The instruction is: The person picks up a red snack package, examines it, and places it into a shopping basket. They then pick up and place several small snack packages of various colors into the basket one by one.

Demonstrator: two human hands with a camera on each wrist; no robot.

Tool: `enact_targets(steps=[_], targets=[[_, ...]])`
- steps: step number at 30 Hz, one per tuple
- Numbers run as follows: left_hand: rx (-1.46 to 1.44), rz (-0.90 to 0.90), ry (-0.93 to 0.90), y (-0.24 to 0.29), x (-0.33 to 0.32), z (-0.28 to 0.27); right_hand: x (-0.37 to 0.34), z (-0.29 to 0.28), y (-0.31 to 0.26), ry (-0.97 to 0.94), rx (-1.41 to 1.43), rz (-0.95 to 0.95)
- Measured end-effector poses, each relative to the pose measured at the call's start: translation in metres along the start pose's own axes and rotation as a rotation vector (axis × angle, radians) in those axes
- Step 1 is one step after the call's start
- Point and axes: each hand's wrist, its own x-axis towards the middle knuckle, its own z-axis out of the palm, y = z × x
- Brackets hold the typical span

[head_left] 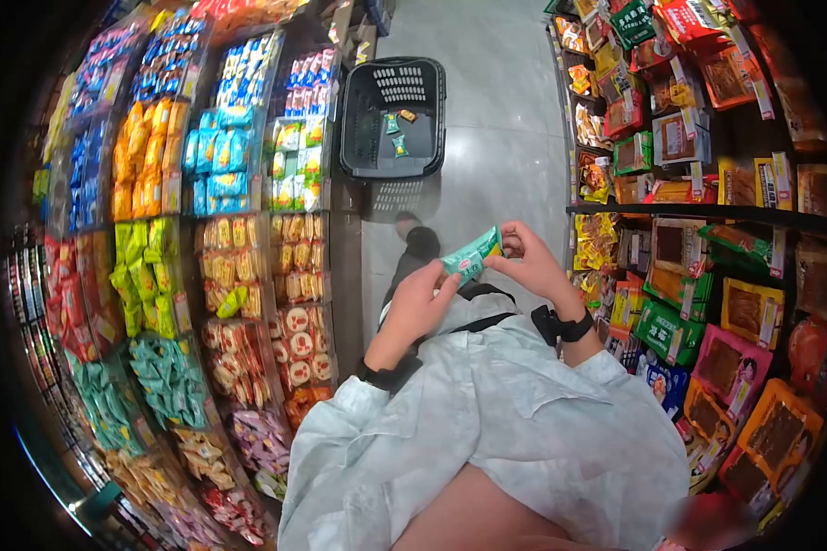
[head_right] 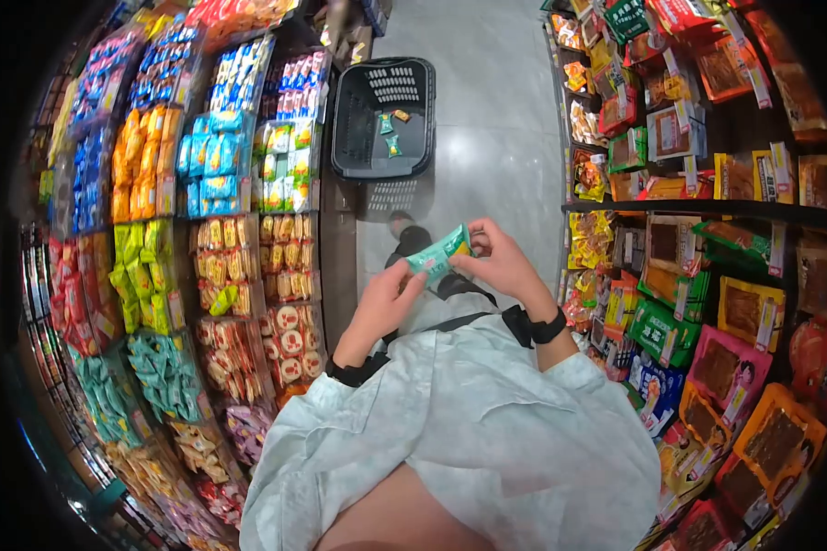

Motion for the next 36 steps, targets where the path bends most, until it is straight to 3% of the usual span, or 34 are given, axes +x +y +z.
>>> enact_targets(steps=[4, 8, 13, 17, 20, 26, 29, 32, 36], targets=[[-0.079, -0.049, -0.076, 0.004, 0.059, -0.020, 0.029, -0.017, -0.007, 0.078, -0.205, -0.043], [-0.031, 0.055, -0.134, -0.002, 0.129, -0.047, 0.073, -0.021, -0.043, 0.155, -0.418, 0.054], [0.092, 0.206, -0.036, 0.008, 0.196, -0.092, 0.146, -0.030, -0.087, 0.142, -0.498, -0.020], [0.013, 0.125, 0.036, 0.013, 0.218, -0.133, 0.211, -0.030, -0.125, 0.023, -0.619, -0.036], [-0.134, -0.004, 0.144, 0.009, 0.222, -0.143, 0.255, -0.029, -0.134, -0.047, -0.557, -0.096], [-0.515, -0.264, 0.355, 0.004, 0.243, -0.115, 0.333, -0.046, -0.150, -0.264, -0.604, -0.127], [-0.713, -0.193, 0.659, 0.030, 0.258, -0.088, 0.365, -0.063, -0.156, -0.351, -0.414, -0.146], [-0.808, -0.217, 0.822, 0.057, 0.271, -0.063, 0.401, -0.084, -0.158, -0.435, -0.304, -0.177], [-0.787, -0.412, 0.830, 0.078, 0.276, -0.023, 0.447, -0.105, -0.156, -0.683, -0.429, -0.117]])
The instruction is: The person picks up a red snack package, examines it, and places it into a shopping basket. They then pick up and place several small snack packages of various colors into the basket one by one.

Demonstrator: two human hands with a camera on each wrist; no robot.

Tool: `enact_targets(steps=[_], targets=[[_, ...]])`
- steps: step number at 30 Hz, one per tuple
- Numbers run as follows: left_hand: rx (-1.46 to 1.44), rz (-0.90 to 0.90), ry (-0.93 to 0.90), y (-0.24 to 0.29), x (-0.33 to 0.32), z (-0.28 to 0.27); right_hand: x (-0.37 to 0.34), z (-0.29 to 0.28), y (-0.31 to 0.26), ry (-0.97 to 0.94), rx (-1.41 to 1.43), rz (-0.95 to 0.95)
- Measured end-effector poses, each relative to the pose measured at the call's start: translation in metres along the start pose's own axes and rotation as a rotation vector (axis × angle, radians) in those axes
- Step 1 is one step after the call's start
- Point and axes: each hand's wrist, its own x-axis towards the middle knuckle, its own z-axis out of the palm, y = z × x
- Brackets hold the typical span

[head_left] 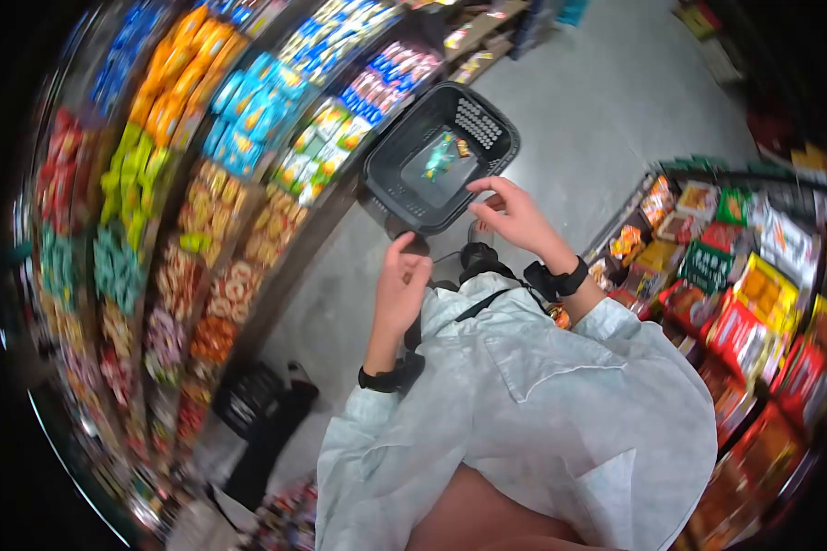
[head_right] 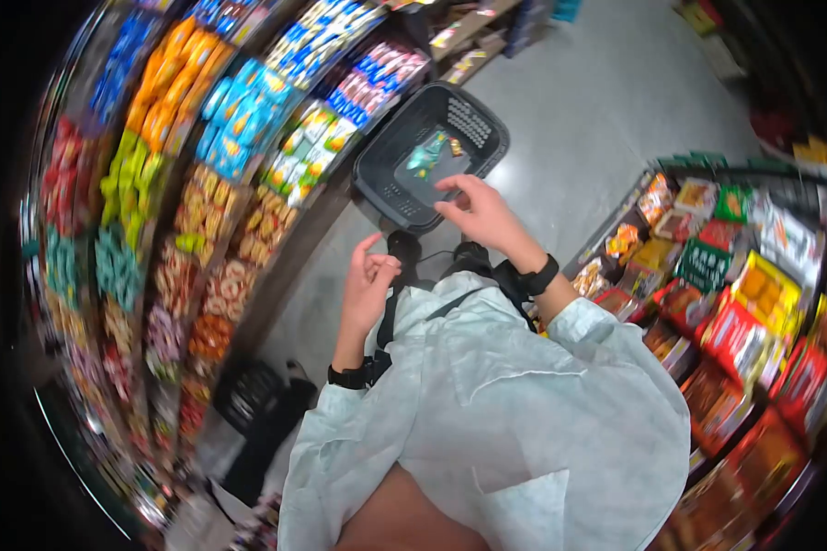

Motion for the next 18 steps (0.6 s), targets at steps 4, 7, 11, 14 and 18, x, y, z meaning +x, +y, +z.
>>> enact_targets(steps=[4, 7, 11, 14, 18], targets=[[-0.118, 0.021, 0.128, -0.014, -0.042, 0.009, 0.008, -0.008, 0.001, -0.223, -0.108, -0.031], [-0.164, -0.039, 0.319, -0.038, -0.056, 0.005, 0.009, -0.001, 0.002, -0.353, -0.201, -0.118], [-0.239, -0.029, 0.410, -0.043, -0.072, -0.001, 0.006, 0.024, -0.002, -0.530, -0.312, -0.179], [-0.255, -0.058, 0.412, -0.045, -0.076, 0.000, -0.007, 0.049, -0.006, -0.589, -0.356, -0.244], [-0.169, -0.078, 0.280, -0.067, -0.081, 0.008, -0.022, 0.077, -0.014, -0.690, -0.383, -0.222]])
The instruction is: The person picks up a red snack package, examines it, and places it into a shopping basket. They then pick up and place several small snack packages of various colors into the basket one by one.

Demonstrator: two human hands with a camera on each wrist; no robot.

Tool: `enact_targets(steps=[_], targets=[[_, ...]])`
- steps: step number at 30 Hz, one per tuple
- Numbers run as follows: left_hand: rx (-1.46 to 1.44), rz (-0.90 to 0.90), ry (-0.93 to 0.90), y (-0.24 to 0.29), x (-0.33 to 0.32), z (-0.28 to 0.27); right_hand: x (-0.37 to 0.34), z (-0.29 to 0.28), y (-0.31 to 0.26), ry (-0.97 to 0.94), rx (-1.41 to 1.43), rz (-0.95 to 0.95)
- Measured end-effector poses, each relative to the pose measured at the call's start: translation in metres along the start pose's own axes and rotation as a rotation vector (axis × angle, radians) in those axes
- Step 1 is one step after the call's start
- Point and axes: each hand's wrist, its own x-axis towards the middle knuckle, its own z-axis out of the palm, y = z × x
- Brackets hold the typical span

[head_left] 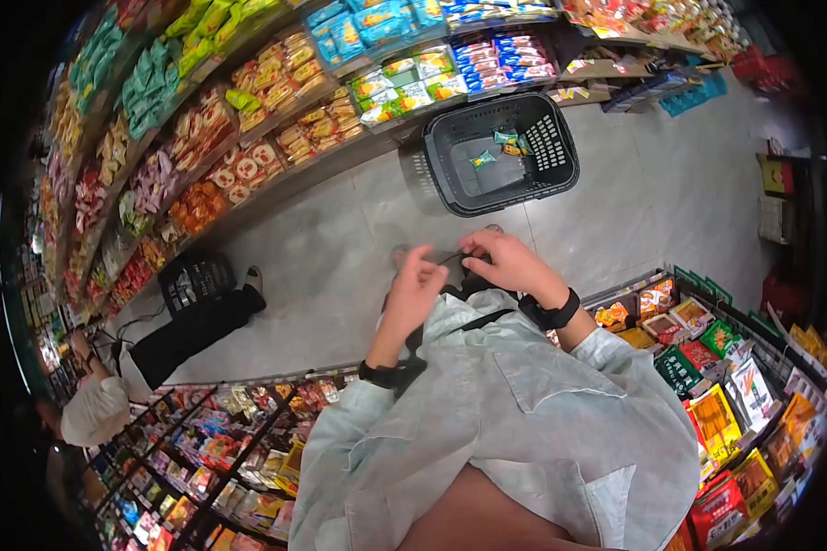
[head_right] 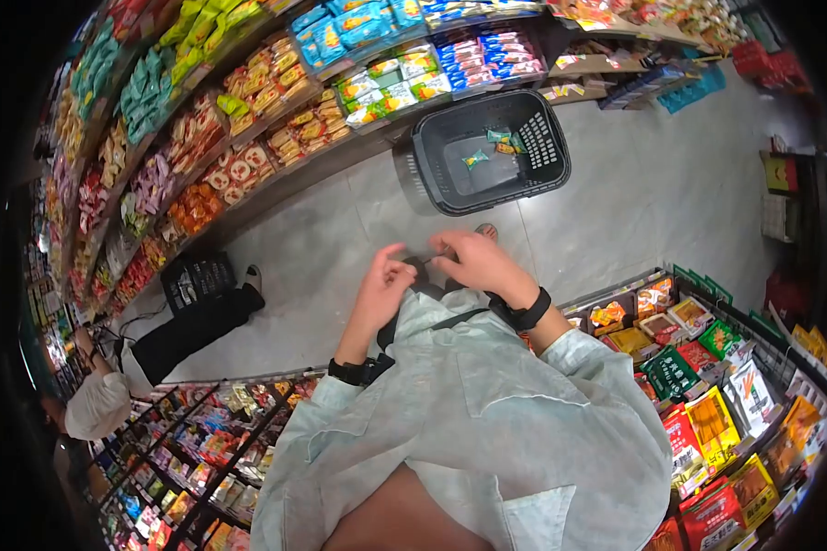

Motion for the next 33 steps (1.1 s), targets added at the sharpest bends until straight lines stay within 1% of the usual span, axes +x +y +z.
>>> enact_targets(steps=[2, 4, 5, 8, 11, 14, 15, 18, 20, 22, 24, 25, 28, 29, 32, 33], targets=[[0.104, -0.042, -0.073, 0.020, -0.013, -0.001, 0.005, 0.017, 0.001, -0.055, -0.011, 0.013], [0.111, 0.047, -0.123, 0.012, -0.019, -0.013, 0.010, 0.031, -0.004, -0.109, -0.010, 0.039], [0.115, 0.094, -0.149, 0.008, -0.022, -0.025, 0.014, 0.039, -0.008, -0.134, -0.011, 0.053], [0.154, 0.071, -0.181, -0.007, -0.029, -0.073, 0.033, 0.065, -0.023, -0.170, -0.164, 0.043], [0.042, 0.075, -0.162, -0.024, -0.030, -0.133, 0.065, 0.102, -0.049, -0.180, -0.307, 0.024], [-0.073, 0.125, -0.151, -0.043, -0.032, -0.197, 0.102, 0.143, -0.104, -0.211, -0.214, 0.068], [-0.051, 0.145, -0.124, -0.046, -0.036, -0.220, 0.117, 0.154, -0.125, -0.252, -0.201, 0.034], [0.045, 0.126, -0.002, -0.061, -0.048, -0.277, 0.154, 0.189, -0.161, -0.286, -0.300, -0.022], [-0.019, 0.123, 0.040, -0.068, -0.058, -0.308, 0.174, 0.206, -0.173, -0.307, -0.333, -0.059], [-0.089, 0.155, 0.099, -0.088, -0.063, -0.327, 0.195, 0.218, -0.185, -0.351, -0.365, -0.062], [-0.182, 0.142, 0.162, -0.111, -0.062, -0.334, 0.214, 0.229, -0.197, -0.380, -0.376, -0.053], [-0.230, 0.132, 0.195, -0.115, -0.066, -0.337, 0.223, 0.234, -0.203, -0.397, -0.380, -0.048], [-0.206, 0.088, 0.246, -0.122, -0.082, -0.342, 0.253, 0.249, -0.218, -0.439, -0.301, -0.053], [-0.256, 0.098, 0.192, -0.127, -0.085, -0.347, 0.265, 0.255, -0.224, -0.432, -0.315, -0.093], [-0.164, 0.035, 0.170, -0.131, -0.090, -0.370, 0.308, 0.267, -0.246, -0.471, -0.307, -0.067], [-0.157, 0.025, 0.199, -0.138, -0.086, -0.376, 0.324, 0.271, -0.248, -0.466, -0.278, -0.102]])
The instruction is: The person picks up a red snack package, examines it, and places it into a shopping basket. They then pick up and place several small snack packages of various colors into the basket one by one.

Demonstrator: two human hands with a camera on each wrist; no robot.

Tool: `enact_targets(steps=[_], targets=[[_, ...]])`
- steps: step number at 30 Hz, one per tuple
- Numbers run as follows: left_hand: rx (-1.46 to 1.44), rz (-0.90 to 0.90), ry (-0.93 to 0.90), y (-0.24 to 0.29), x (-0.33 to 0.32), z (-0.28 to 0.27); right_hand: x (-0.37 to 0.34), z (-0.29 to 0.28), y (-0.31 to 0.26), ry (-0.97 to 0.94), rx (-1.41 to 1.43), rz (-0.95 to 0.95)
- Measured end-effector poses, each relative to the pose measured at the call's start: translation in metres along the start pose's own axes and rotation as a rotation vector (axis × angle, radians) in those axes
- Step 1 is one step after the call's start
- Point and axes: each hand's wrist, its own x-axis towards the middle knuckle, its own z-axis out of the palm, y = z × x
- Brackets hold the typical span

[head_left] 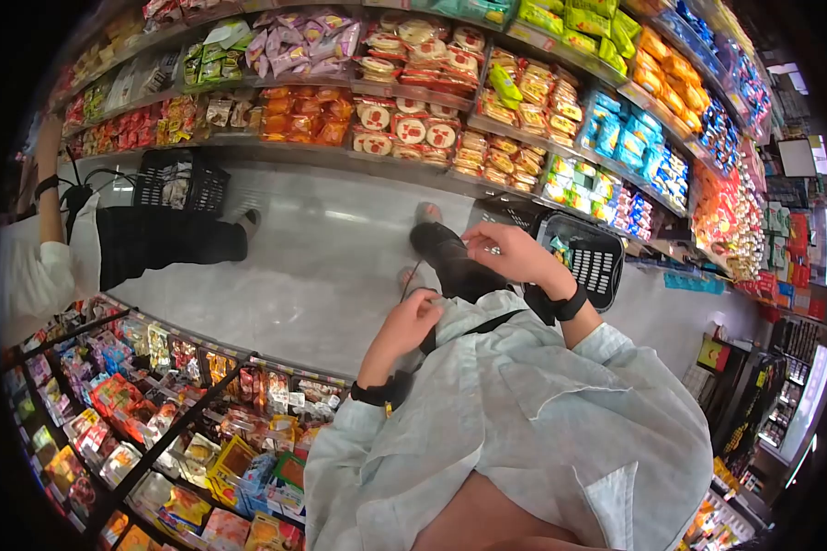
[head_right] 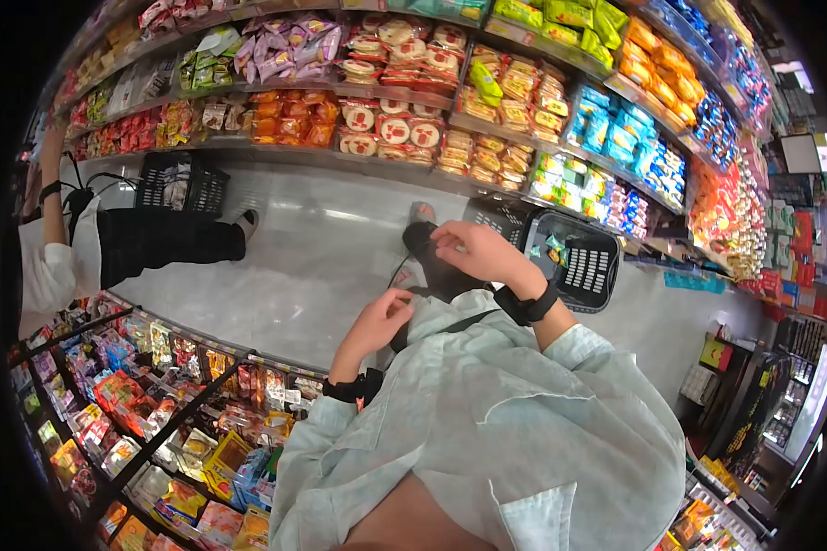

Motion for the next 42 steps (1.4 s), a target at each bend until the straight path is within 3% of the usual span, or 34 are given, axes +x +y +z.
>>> enact_targets(steps=[7, 11, 12, 13, 15, 19, 24, 31, 33, 37, 42], targets=[[-0.005, -0.074, 0.159, 0.027, 0.051, -0.073, 0.127, -0.056, 0.005, 0.277, 0.136, -0.091], [-0.013, -0.101, 0.305, 0.068, 0.082, -0.115, 0.213, -0.109, 0.009, 0.438, 0.481, -0.119], [-0.014, -0.096, 0.347, 0.079, 0.092, -0.126, 0.235, -0.126, 0.005, 0.498, 0.448, -0.196], [-0.034, -0.089, 0.361, 0.084, 0.107, -0.136, 0.249, -0.146, 0.002, 0.545, 0.444, -0.073], [-0.081, -0.084, 0.384, 0.085, 0.129, -0.150, 0.287, -0.182, -0.008, 0.880, 0.458, -0.261], [-0.032, -0.112, 0.350, 0.130, 0.167, -0.172, 0.326, -0.259, -0.031, 1.146, 0.573, -0.272], [0.083, -0.058, 0.211, 0.162, 0.213, -0.204, 0.354, -0.293, -0.028, 1.245, 0.340, -0.289], [0.231, 0.054, 0.027, 0.168, 0.241, -0.249, 0.353, -0.292, -0.027, 1.336, 0.432, -0.300], [0.210, 0.076, -0.051, 0.168, 0.248, -0.271, 0.340, -0.277, -0.042, 1.407, 0.422, -0.301], [0.106, 0.127, -0.041, 0.161, 0.263, -0.302, 0.304, -0.228, -0.061, 1.468, 0.408, -0.298], [0.066, 0.124, -0.166, 0.156, 0.263, -0.319, 0.253, -0.132, -0.087, 1.399, 0.405, 0.003]])
